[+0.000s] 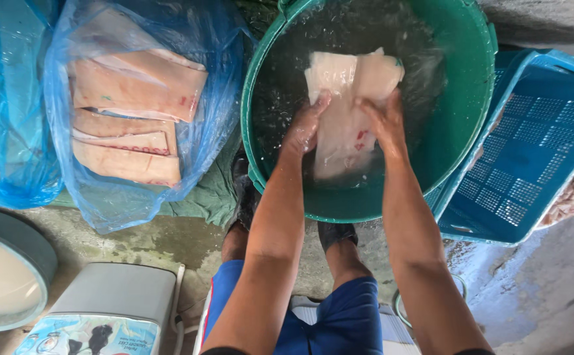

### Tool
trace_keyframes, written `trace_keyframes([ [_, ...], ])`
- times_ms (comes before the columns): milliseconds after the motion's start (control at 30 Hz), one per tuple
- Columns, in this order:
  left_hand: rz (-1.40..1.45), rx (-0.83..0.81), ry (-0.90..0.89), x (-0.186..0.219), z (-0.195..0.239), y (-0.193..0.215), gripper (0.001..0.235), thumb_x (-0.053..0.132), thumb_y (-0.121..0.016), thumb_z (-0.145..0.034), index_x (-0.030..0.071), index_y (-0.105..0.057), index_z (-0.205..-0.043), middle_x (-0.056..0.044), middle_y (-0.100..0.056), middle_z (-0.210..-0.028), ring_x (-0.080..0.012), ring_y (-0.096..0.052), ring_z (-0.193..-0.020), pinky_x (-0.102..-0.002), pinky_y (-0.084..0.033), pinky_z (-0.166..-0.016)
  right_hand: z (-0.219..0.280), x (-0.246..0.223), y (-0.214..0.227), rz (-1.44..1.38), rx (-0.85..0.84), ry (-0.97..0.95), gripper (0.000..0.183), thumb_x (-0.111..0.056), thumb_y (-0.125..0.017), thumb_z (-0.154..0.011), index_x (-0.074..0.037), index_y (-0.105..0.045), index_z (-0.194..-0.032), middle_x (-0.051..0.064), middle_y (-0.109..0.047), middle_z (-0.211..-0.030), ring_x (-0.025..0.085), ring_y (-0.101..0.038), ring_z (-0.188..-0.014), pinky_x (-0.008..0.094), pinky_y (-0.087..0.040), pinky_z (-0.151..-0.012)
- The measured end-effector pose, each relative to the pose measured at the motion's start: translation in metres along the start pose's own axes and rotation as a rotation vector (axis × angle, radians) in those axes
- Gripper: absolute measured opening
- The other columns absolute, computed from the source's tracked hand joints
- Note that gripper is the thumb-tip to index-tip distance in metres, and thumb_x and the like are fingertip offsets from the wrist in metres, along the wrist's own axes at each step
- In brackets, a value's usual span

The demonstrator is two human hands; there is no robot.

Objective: The person takes large, flat pieces of raw meat from a blue plastic bag and washes them by hand in a green bucket filled with water. After rinsing each piece, the person places it into a blue plastic basket. The process is repeated for several pieces of meat.

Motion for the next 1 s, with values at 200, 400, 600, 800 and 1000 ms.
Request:
trace_keyframes([
  [200, -0.065, 0.326, 0.153, 0.005, 0.016, 0.019, 0.085, 0.064, -0.058, -0.091, -0.004, -0.051, -0.142, -0.017, -0.064, -0.131, -0.0264, -0.065, -0.116, -0.044, -0.052, -0.1, 0.008, -0.028, -0.02, 0.421, 0.007, 0.063, 0.029, -0.013, -0.075, -0.094, -0.002, -0.066, -0.119, 0.012, -0.075, -0.107, 0.018, -0.071, -0.096, 0.034, -0.058, -0.085],
  [400, -1.001, 0.218, -0.355, -0.025, -0.044, 0.051, 0.079, 0.049, -0.076, -0.08, 0.0, -0.059, -0.14, -0.016, -0.065, -0.131, -0.0285, -0.063, -0.113, -0.039, -0.051, -0.096, 0.029, -0.069, -0.022, 0.641, -0.278, -0.096, 0.036, -0.019, -0.077, -0.09, -0.003, -0.068, -0.121, 0.015, -0.077, -0.105, 0.021, -0.074, -0.095, 0.036, -0.056, -0.084],
  [600, -0.417, 0.307, -0.081, 0.006, 0.004, 0.022, 0.085, 0.063, -0.067, -0.085, -0.004, -0.058, -0.137, -0.016, -0.065, -0.13, -0.025, -0.062, -0.117, -0.042, -0.048, -0.1, 0.03, -0.05, -0.022, 0.287, -0.369, -0.263, 0.049, -0.013, -0.077, -0.083, 0.001, -0.062, -0.127, 0.012, -0.073, -0.113, 0.017, -0.07, -0.1, 0.036, -0.054, -0.09],
  [800, -0.123, 0.124, 0.112, 0.026, 0.038, -0.018, 0.084, 0.065, -0.061, -0.086, 0.003, -0.055, -0.142, -0.015, -0.061, -0.14, -0.0279, -0.058, -0.127, -0.044, -0.043, -0.107, 0.042, 0.009, 0.003, -0.117, -0.249, -0.443, 0.047, -0.004, -0.074, -0.083, 0.003, -0.064, -0.129, 0.009, -0.071, -0.124, 0.021, -0.067, -0.115, 0.033, -0.05, -0.104],
  [1000, 0.135, -0.029, 0.293, 0.015, 0.046, -0.03, 0.081, 0.064, -0.058, -0.089, 0.007, -0.054, -0.146, -0.015, -0.06, -0.144, -0.0306, -0.056, -0.132, -0.046, -0.043, -0.11, 0.067, 0.026, 0.012, -0.376, -0.281, -0.579, 0.052, 0.004, -0.07, -0.08, 0.0, -0.063, -0.131, 0.011, -0.07, -0.127, 0.024, -0.067, -0.118, 0.04, -0.052, -0.106],
])
Point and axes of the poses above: each hand's wrist, its own z-axis away from the middle knuckle, its own y-axis out of the back of the hand, x = y × z, the point moved 7 cm from there along -z, towards the middle knuckle
